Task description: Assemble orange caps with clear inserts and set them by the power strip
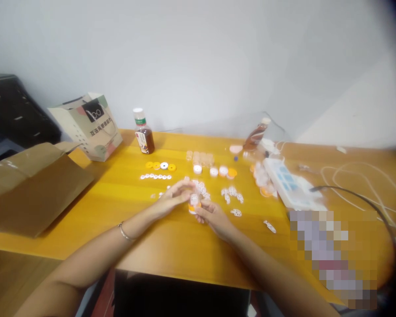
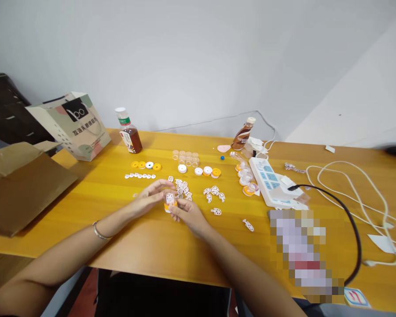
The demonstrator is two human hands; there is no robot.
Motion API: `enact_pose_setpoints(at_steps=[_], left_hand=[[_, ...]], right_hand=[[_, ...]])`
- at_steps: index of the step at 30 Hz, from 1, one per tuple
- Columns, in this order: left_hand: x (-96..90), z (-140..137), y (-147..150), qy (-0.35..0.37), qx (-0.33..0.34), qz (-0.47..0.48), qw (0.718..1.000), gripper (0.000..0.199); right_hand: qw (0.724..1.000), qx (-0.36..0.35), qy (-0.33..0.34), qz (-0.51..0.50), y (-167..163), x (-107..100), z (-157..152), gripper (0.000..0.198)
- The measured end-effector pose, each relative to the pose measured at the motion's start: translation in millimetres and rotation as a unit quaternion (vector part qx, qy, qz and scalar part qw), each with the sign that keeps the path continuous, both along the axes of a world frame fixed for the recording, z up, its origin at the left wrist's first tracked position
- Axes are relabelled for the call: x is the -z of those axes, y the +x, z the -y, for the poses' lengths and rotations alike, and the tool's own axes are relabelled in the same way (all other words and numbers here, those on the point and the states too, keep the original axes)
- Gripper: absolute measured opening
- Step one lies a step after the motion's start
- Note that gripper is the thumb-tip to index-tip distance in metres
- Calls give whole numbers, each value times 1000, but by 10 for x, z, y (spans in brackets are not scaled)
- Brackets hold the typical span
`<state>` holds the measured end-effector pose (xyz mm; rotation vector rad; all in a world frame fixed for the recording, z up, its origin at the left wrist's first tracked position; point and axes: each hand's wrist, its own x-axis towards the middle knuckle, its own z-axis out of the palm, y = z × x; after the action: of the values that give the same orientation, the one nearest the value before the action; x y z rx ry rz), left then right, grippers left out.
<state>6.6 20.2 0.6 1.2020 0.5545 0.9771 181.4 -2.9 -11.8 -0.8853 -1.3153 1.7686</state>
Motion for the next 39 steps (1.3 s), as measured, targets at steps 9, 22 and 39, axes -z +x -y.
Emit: enact_pose_setpoints(at_steps=[9, 22, 39], left_hand=[[-43, 62, 25, 63, -28, -40, 997, 31], [-133, 12, -54, 80, 103, -112, 985, 35], [-100, 36, -19, 147, 17, -152, 977, 39]], right_hand=[[999, -26, -10, -33, 4, 38, 16, 25], [999, -46, 2, -17, 71, -63, -25, 32], [994, -23, -59, -92, 45, -72, -16, 24]])
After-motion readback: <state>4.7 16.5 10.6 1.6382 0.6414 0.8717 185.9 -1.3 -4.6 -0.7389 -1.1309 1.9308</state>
